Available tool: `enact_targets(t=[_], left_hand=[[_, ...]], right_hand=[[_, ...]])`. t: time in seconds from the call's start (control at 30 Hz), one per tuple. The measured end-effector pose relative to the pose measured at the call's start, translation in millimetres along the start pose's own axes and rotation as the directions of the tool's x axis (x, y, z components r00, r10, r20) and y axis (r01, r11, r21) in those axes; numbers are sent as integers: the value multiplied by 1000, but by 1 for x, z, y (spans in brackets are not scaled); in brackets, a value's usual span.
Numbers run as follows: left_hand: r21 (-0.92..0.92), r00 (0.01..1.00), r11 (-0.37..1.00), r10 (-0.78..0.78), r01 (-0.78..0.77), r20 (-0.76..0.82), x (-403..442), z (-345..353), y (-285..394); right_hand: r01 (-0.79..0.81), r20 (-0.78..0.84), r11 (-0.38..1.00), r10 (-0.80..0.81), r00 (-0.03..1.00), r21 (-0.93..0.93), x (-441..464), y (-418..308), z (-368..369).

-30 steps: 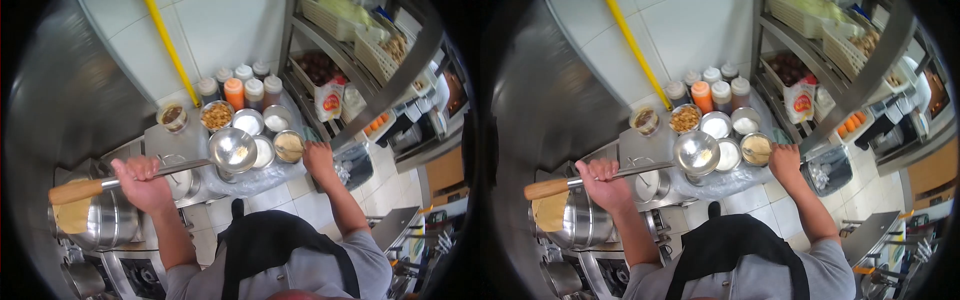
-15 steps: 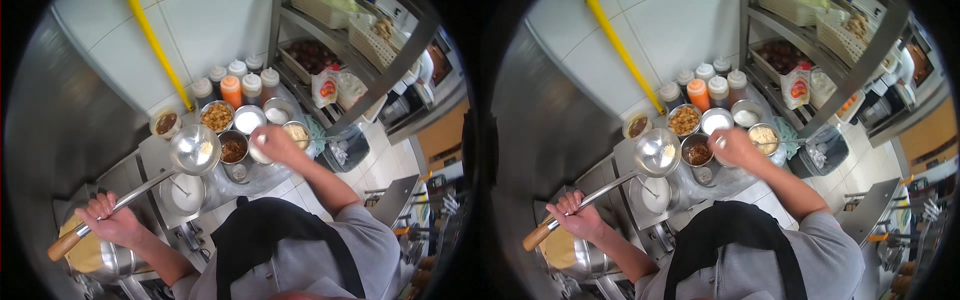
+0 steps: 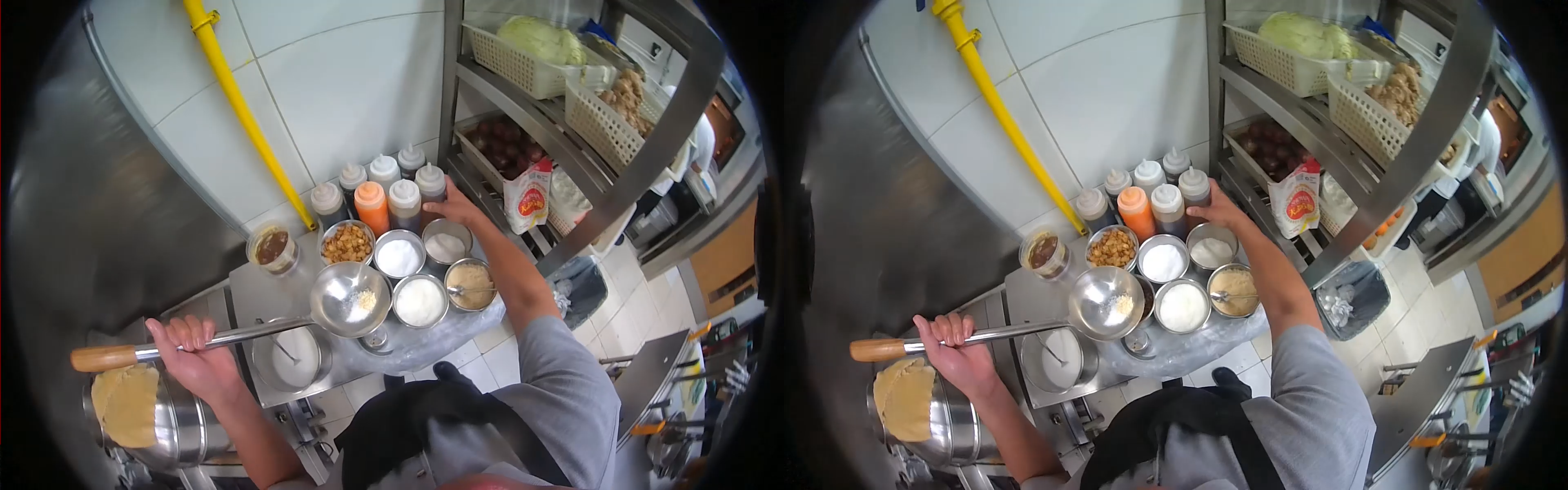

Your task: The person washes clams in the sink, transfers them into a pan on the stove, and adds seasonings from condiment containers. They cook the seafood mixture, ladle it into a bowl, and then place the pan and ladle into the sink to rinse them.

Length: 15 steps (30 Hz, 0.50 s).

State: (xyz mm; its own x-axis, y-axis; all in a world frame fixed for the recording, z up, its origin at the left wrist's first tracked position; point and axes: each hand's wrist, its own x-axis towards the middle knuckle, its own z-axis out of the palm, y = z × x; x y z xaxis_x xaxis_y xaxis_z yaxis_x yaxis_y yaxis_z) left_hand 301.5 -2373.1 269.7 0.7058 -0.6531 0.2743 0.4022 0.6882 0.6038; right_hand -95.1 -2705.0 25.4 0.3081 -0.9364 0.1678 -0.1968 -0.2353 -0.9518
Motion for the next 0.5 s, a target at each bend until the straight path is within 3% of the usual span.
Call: enact_targets(t=[0.13, 0.2, 0.33, 0.4, 0.47, 0.5], left_hand=[[41, 998, 998, 53, -54, 14, -25, 17, -8], [69, 994, 992, 103, -101, -25, -41, 29, -12], [74, 992, 990, 120, -118, -31, -60, 46, -18], [89, 990, 987, 136, -132, -42, -65, 56, -23], [97, 986, 984, 156, -149, -66, -69, 66, -27], [116, 982, 982, 163, -152, -95, -69, 74, -29]], right_hand=[[-11, 58, 1000, 11, 998, 1, 9, -4, -2], [74, -29, 997, -74, 997, -15, 13, 9, 0], [74, -48, 995, -71, 996, 68, 20, 24, -4], [122, -173, 986, -100, 980, 117, 19, 26, -7], [152, -188, 982, -130, 974, 109, 16, 12, -10], [203, -209, 975, -217, 953, -90, 9, -11, -15]])
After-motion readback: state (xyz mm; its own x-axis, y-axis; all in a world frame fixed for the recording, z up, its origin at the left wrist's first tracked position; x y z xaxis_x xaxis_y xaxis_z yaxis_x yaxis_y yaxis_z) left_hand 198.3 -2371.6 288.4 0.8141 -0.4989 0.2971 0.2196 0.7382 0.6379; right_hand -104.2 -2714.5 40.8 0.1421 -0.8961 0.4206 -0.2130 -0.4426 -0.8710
